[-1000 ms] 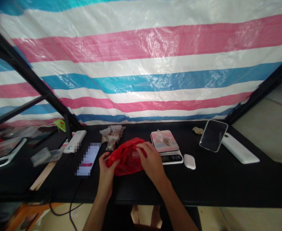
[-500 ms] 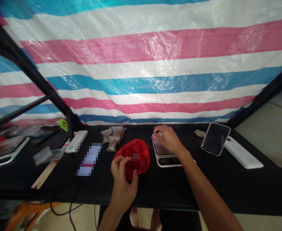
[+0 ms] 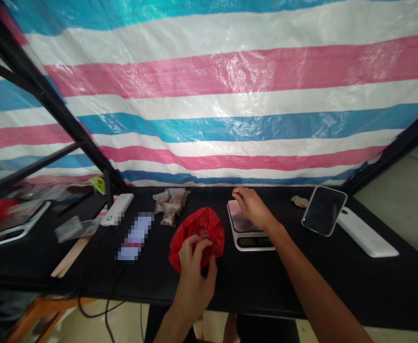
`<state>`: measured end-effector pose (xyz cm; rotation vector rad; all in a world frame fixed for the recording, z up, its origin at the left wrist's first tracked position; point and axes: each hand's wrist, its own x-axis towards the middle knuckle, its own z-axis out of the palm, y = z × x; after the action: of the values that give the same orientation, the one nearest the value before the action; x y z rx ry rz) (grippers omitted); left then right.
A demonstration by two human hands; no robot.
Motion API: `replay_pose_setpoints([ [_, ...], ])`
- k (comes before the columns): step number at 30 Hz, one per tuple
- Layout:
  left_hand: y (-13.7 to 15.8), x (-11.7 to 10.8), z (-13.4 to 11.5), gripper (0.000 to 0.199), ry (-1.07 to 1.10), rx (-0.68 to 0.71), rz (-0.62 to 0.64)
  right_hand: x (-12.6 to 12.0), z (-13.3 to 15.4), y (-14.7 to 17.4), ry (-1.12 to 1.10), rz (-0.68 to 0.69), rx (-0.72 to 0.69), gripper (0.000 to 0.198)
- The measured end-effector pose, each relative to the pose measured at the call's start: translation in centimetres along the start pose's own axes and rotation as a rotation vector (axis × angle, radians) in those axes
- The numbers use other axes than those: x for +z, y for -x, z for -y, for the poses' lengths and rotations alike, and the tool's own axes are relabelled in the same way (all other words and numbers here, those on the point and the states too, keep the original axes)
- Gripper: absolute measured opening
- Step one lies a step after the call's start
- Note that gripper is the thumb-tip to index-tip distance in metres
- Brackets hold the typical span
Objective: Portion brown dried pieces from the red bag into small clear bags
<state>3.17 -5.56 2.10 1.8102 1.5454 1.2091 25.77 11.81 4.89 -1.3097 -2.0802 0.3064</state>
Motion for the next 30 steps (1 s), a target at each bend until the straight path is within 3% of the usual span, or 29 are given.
replay_pose_setpoints([
  [3,-1.0,0.1,-1.0,0.035,0.25,-0.06,0.019,-0.5,4.0,1.6,-0.09,-0.092,0.031,0.027],
  [5,-1.8,0.1,-1.8,0.051,0.503,-0.142,0.059,-0.5,7.6,3.1,-0.324,-0.106,0.042,0.023],
  [7,-2.5,-0.1,-2.4,0.064,0.797,-0.182,0.194,-0.2,11.0,4.5,-0.477,-0.056,0.014,0.021],
  [9,-2.9,-0.5,-2.6,0.057,1.019,-0.193,0.369,0.1,13.2,5.6,-0.562,-0.009,-0.021,0.021],
  [11,-2.8,-0.8,-2.4,0.048,1.119,-0.248,0.442,0.3,13.9,6.2,-0.592,0.006,-0.037,0.019],
  [14,-2.3,-1.3,-1.4,0.046,1.105,-0.363,0.336,0.1,13.2,6.6,-0.559,-0.006,-0.008,0.016],
  [18,-1.9,-1.8,-0.4,0.042,0.99,-0.388,0.216,-0.5,12.2,6.7,-0.435,0.067,-0.014,0.012],
  [24,-2.1,-2.0,0.3,0.038,0.897,-0.337,0.216,-1.6,13.1,7.1,-0.25,0.193,-0.178,0.025],
  [28,-1.8,-2.2,0.2,0.037,0.822,-0.301,0.172,-1.6,13.3,7.7,-0.262,0.185,-0.096,0.04],
  [30,-1.6,-2.3,0.2,0.038,0.781,-0.301,0.167,-1.1,13.2,8.0,-0.308,0.214,-0.05,0.034],
])
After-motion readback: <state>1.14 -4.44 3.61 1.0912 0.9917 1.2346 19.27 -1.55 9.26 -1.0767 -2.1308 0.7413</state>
